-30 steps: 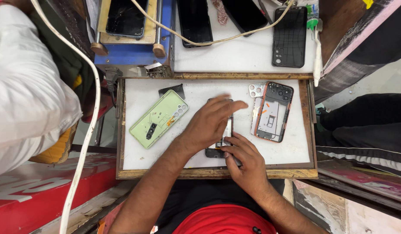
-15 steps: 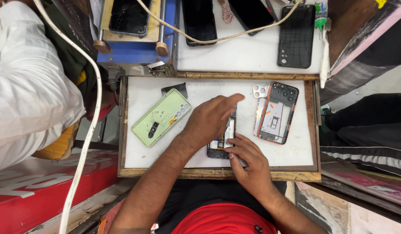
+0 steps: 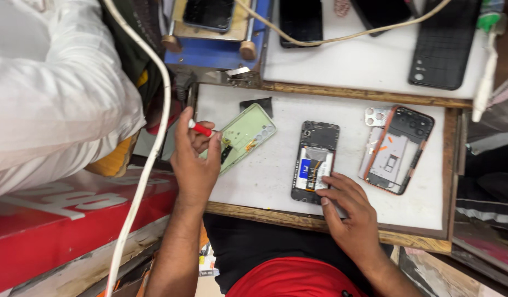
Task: The person works on disassembled smartphones at a repair bench. They handle a motherboard and battery, apply adhesive to the frame, and use a red-handled tool to pry and adjust internal components. The person also handles a phone case and a screen assembly, placing them on the work surface.
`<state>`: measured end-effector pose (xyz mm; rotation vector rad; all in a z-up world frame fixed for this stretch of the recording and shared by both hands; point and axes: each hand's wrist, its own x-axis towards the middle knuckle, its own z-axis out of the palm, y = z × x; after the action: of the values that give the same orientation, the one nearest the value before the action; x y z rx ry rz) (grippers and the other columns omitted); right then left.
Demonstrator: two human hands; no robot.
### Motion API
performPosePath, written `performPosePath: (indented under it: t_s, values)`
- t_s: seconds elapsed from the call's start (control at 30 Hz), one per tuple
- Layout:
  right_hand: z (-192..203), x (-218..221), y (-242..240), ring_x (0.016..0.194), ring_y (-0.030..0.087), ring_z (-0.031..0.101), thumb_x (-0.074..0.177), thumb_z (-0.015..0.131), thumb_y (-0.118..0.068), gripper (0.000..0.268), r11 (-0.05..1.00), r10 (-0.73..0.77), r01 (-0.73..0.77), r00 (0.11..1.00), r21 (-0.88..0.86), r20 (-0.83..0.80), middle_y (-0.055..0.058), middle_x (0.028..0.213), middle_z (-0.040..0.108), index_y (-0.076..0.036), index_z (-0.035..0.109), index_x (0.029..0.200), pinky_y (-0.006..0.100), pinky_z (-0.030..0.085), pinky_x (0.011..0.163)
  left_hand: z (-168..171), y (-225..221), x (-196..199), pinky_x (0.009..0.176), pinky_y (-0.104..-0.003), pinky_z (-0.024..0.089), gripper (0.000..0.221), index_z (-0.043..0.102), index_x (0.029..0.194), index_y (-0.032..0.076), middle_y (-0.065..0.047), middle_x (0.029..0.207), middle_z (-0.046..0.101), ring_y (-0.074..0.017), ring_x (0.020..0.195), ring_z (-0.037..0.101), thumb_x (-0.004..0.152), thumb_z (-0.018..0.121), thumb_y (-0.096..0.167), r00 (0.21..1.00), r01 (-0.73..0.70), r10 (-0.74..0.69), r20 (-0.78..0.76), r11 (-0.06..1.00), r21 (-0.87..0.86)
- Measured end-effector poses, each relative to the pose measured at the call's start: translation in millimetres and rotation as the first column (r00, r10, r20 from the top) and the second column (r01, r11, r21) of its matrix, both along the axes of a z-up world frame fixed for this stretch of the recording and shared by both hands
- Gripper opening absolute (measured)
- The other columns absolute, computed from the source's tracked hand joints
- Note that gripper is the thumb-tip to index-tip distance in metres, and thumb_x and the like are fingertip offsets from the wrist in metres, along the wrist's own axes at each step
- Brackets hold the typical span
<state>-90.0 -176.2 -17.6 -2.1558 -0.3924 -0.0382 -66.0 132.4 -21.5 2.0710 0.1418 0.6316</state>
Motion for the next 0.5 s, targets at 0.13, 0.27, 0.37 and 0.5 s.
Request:
performPosePath:
  t_s: [0.13,0.27,0.37,0.5]
  values:
    - [4.4,4.2,0.1,0.123,0.031,0.067,0.087,0.071,-0.004,0.018,0.999,0.0,-0.001,1.0,-0.04,-0.013,0.013,0.123,0.073,-0.007,0.075,0.105,0.04,0.053,0.102,-15.6,7.0,6.2,0.092,-0.031,0.067,0.065,0.033,0.156,0.005,-0.015,0.118,0.069,-0.0196,0.105,0.076,0.102,0.067,-0.008,1.0,-0.005,0.004,0.018,1.0,0.009]
    - [3.7,12.5,-4.2,0.115,0.028,0.071,0.09,0.071,-0.006,0.018,0.998,-0.009,0.008,1.0,-0.063,-0.029,0.011,0.122,0.074,-0.007,0.075,0.107,0.037,0.056,0.095,-20.9,9.1,14.1,0.09,-0.033,0.063,0.064,0.031,0.154,0.005,-0.016,0.117,0.068,-0.0214,0.107,0.076,0.102,0.067,-0.006,1.0,0.013,-0.011,-0.016,0.996,0.093]
    - [-1.4,14.5,-5.0,0.112,0.027,0.072,0.09,0.071,-0.006,0.017,0.998,-0.02,0.021,1.0,-0.053,0.011,0.011,0.12,0.075,-0.007,0.075,0.107,0.038,0.056,0.095,-19.2,6.3,12.8,0.089,-0.033,0.065,0.063,0.031,0.153,0.005,-0.016,0.116,0.068,-0.0219,0.106,0.076,0.102,0.067,-0.005,0.999,0.033,-0.031,-0.024,0.994,0.1]
    - [-7.7,12.7,-7.9,0.112,0.026,0.072,0.09,0.071,-0.006,0.016,0.998,-0.004,0.005,1.0,-0.064,0.02,0.011,0.119,0.075,-0.007,0.075,0.106,0.037,0.056,0.095,-18.5,13.1,8.5,0.088,-0.033,0.066,0.062,0.035,0.153,0.006,-0.016,0.115,0.07,-0.0214,0.103,0.077,0.102,0.067,-0.006,1.0,-0.017,0.017,-0.002,0.987,0.158]
